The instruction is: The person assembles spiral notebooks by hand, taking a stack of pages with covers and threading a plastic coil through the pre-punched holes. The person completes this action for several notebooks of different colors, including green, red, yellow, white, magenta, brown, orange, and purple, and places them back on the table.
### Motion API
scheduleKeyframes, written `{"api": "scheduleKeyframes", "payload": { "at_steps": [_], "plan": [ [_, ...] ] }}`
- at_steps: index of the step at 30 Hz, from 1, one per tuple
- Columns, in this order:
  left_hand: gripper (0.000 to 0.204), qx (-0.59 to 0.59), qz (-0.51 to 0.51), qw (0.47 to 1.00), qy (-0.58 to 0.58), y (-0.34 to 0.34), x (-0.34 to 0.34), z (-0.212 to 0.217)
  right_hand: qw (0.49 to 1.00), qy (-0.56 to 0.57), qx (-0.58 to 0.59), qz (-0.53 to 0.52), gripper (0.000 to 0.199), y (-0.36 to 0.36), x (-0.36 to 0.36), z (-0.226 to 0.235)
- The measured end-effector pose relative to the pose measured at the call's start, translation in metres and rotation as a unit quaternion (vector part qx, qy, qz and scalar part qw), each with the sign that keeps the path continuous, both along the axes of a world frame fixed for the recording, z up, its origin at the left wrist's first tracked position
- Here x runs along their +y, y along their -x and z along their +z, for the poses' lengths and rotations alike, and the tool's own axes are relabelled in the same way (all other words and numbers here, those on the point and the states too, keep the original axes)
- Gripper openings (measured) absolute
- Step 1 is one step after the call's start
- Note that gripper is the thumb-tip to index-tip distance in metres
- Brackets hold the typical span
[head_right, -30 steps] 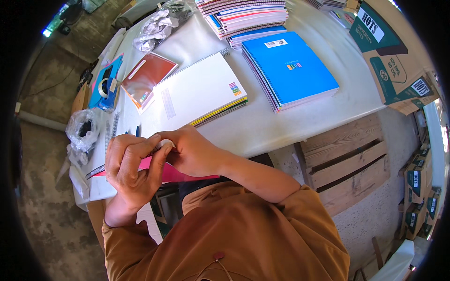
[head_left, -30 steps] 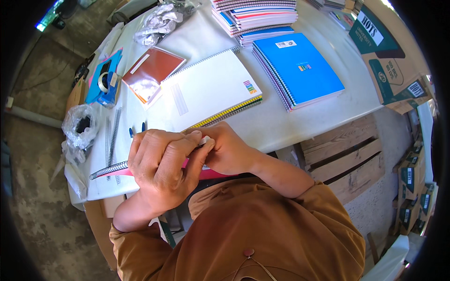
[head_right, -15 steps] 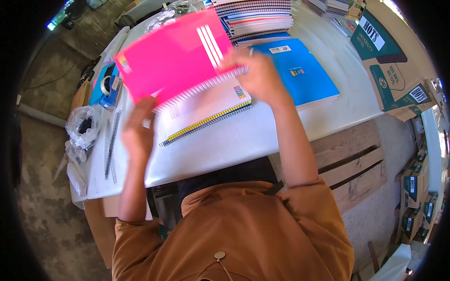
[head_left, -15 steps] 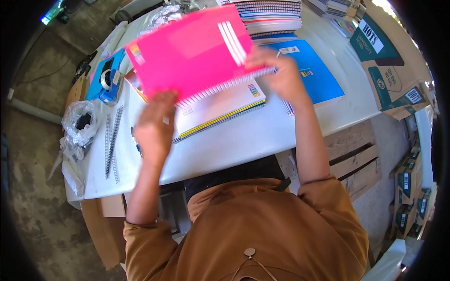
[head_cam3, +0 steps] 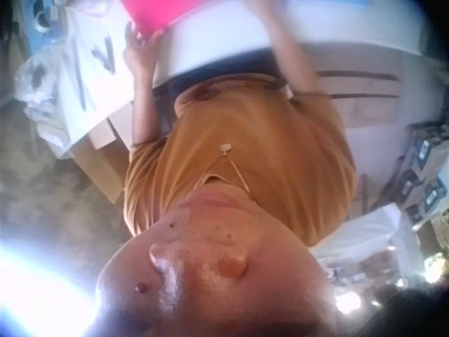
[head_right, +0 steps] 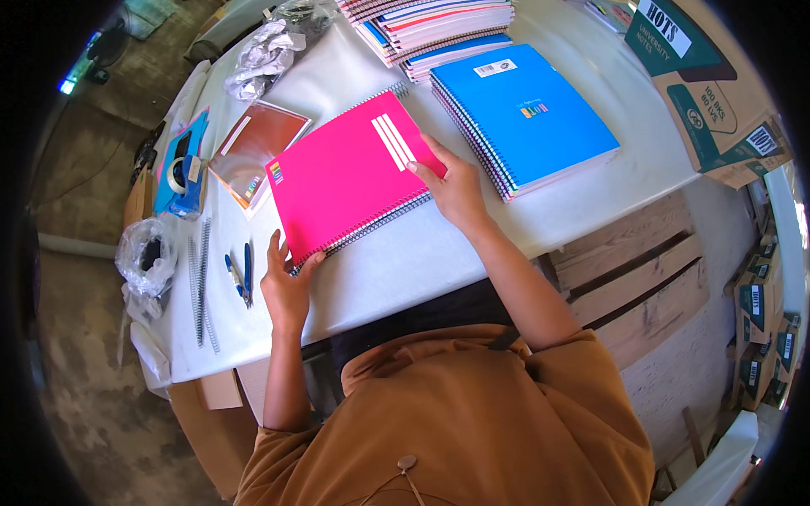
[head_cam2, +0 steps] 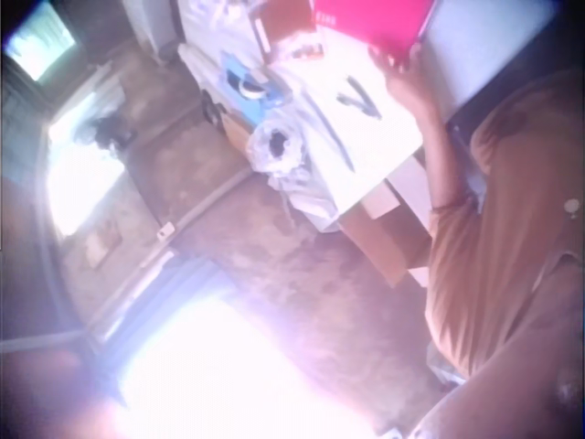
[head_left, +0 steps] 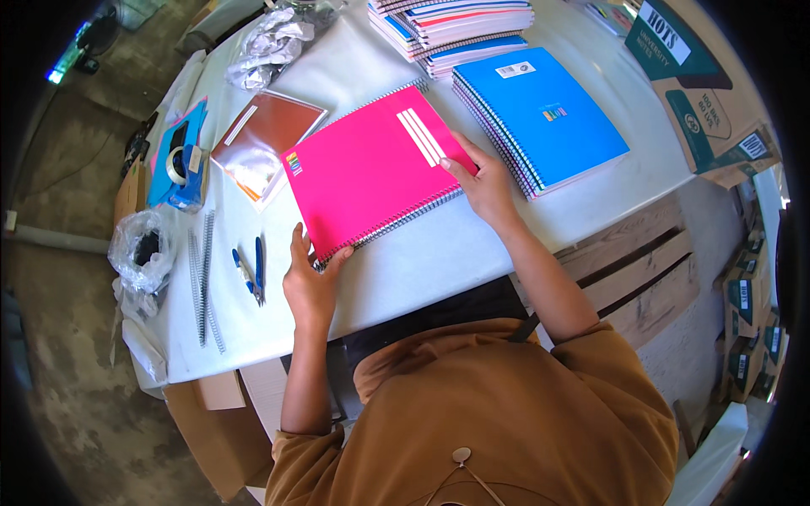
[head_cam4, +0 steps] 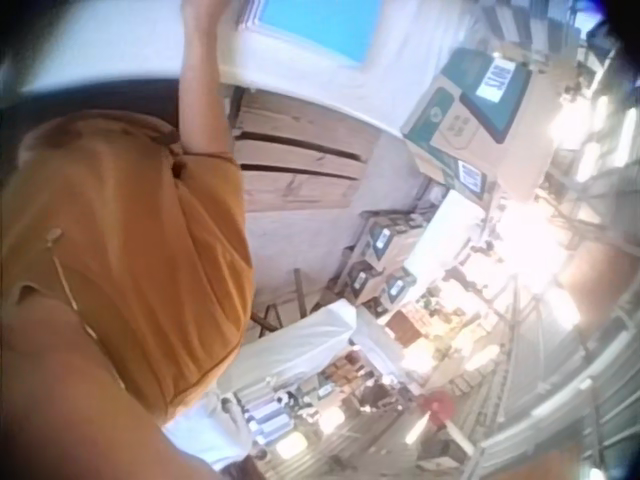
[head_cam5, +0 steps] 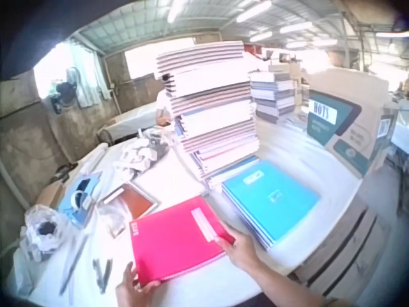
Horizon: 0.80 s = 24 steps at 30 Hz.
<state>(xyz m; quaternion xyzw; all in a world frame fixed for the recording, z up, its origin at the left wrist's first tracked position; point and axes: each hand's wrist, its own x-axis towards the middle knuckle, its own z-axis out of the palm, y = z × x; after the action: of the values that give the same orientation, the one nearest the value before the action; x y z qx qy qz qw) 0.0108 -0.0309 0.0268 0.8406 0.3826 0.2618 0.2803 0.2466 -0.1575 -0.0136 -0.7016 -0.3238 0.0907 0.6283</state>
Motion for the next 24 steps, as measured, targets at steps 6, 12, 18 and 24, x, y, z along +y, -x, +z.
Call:
{"api": "scheduleKeyframes", "payload": {
  "at_steps": [6, 12, 18, 24],
  "plan": [
    [0.078, 0.23, 0.002, 0.946, -0.227, 0.005, -0.006, -0.005, 0.999, -0.029, 0.018, -0.035, 0.047, 0.0, 0.008, 0.003],
    [0.056, 0.247, -0.131, 0.958, -0.056, 0.023, 0.08, 0.035, 0.992, -0.015, -0.056, -0.114, 0.054, -0.007, 0.007, -0.013],
    [0.04, 0.154, -0.129, 0.955, -0.217, -0.018, 0.2, -0.005, 0.998, 0.012, -0.022, -0.062, 0.045, 0.001, 0.012, -0.002],
    [0.035, 0.164, -0.098, 0.967, -0.169, -0.03, 0.2, -0.014, 0.996, -0.014, -0.062, -0.058, 0.04, -0.004, 0.007, -0.012]
  ]
}}
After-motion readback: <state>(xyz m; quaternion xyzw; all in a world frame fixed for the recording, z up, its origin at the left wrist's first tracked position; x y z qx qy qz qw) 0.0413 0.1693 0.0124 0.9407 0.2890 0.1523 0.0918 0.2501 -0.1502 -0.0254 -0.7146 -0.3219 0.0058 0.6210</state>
